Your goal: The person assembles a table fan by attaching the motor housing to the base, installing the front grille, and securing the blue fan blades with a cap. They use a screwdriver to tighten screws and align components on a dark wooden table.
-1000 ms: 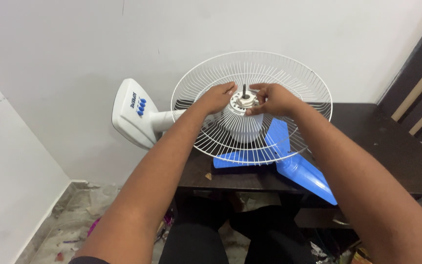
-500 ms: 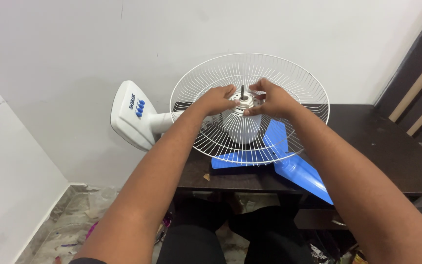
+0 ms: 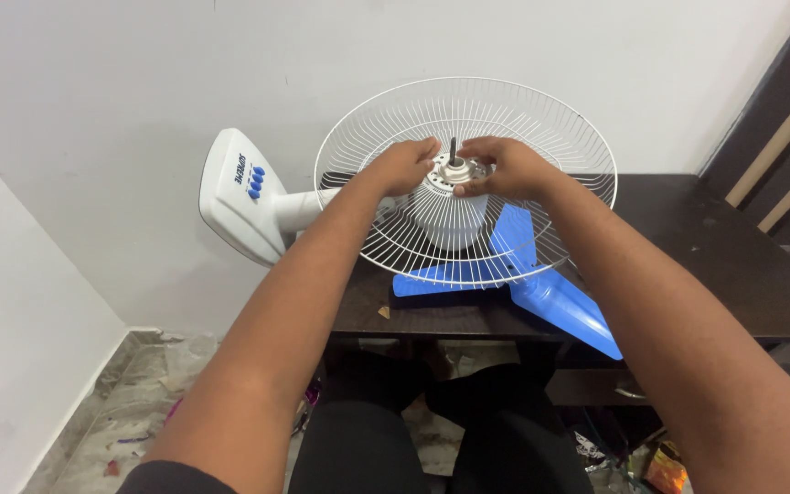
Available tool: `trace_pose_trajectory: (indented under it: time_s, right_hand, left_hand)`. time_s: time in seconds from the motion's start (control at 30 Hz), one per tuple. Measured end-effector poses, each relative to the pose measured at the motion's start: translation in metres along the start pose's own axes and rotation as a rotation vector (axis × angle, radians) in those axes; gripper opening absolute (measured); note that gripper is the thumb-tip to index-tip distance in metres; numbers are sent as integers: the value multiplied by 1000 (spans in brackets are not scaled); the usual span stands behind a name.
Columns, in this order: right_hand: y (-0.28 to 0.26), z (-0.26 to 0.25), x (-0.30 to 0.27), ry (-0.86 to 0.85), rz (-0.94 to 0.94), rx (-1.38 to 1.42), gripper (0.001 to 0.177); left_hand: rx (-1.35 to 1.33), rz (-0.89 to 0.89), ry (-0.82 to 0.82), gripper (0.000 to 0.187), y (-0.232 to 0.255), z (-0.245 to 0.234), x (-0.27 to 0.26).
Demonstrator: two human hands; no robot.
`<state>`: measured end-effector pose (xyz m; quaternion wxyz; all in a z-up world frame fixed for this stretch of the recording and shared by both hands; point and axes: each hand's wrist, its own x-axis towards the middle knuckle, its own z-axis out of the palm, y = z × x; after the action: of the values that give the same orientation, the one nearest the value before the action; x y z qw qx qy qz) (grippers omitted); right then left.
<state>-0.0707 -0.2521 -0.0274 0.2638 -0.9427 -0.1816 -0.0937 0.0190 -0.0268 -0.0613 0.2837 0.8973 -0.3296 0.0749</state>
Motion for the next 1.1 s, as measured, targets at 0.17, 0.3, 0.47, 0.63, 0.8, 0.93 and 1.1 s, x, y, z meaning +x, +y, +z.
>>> trace_pose_trajectory:
  time_s: [0.17, 0.3, 0.47, 0.63, 0.8, 0.93, 1.1]
  right_hand:
    - [0, 2, 1, -21, 61, 81, 72]
    - [-4, -1, -5, 21, 76, 145, 87]
    - [-15, -1, -9, -16, 97, -14, 89]
    - [-9, 3, -3, 16, 69, 4, 74]
    - [-1, 0, -7, -5, -65, 51, 51]
    - [-13, -4, -11, 4, 137, 127, 78]
    - [-22, -4, -15, 22, 168, 61, 72]
  left_hand:
    - [-85, -72, -67, 67, -2, 0, -2]
    - [31, -30, 15, 79, 12, 2, -11]
    - [-41, -111, 6, 51, 17, 0, -14]
    - [-43, -78, 43, 48, 7, 1, -12]
    - [-66, -56, 28, 79, 12, 1, -13]
    - [7, -64, -17, 69, 21, -4, -14]
    - [-30, -96, 44, 47, 19, -1, -15]
